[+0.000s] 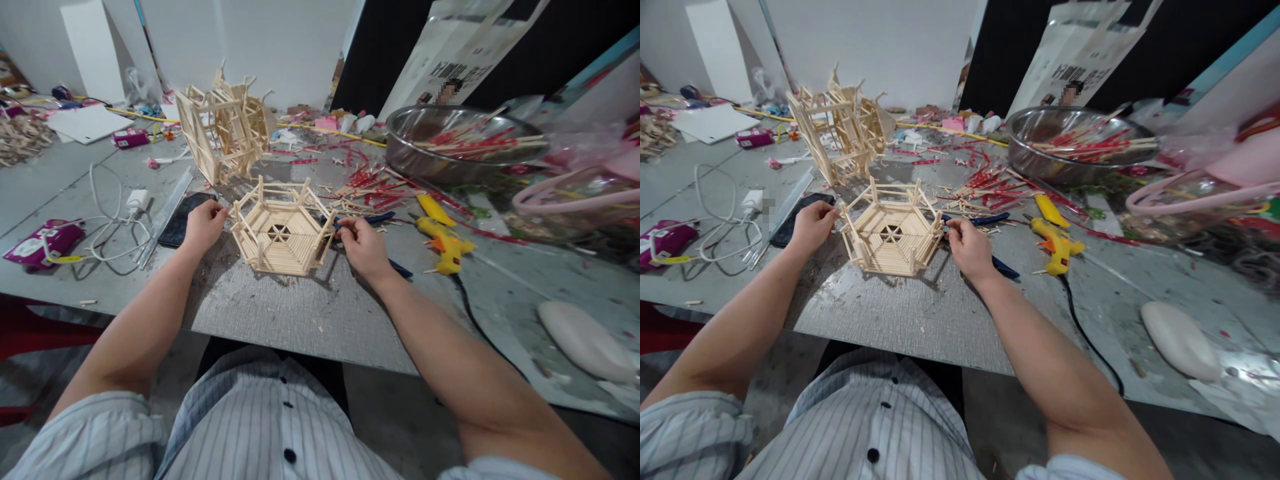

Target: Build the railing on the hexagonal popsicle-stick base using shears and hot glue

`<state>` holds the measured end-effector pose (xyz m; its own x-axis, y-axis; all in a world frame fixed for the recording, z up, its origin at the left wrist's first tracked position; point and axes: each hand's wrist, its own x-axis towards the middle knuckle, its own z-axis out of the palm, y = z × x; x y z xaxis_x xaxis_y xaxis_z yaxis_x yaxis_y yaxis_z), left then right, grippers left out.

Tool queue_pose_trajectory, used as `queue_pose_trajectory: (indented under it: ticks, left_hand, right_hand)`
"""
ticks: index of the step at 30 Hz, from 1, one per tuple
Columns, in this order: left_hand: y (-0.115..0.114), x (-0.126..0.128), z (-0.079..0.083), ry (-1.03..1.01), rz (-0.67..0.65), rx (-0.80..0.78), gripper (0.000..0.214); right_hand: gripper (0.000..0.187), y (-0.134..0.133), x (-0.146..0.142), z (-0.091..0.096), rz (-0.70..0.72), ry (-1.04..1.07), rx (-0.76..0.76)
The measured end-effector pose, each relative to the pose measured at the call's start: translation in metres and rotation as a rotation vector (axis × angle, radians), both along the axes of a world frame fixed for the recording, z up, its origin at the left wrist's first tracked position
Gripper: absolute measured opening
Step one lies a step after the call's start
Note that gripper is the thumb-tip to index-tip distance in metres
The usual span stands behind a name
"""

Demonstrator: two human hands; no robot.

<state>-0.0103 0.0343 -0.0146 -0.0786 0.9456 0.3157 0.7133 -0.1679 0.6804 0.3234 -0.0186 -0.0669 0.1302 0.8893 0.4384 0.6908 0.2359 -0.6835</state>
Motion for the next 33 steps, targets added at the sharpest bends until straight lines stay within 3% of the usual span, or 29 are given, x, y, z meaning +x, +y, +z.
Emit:
queue_pose_trajectory:
  ticks: [10,33]
  left_hand:
    - [0.002,-0.001,-0.002,0.015,0.010,-0.013,0.018]
    - [0.001,0.000,-0.001,-0.006,0.006,-0.019,0.017]
  right_hand:
    - [0.033,-0.008,-0.008,0.016,-0.107,-0.050,-0.104]
    - [0.030,-0.003,-0.005,0.007,-0.053,0.026,-0.040]
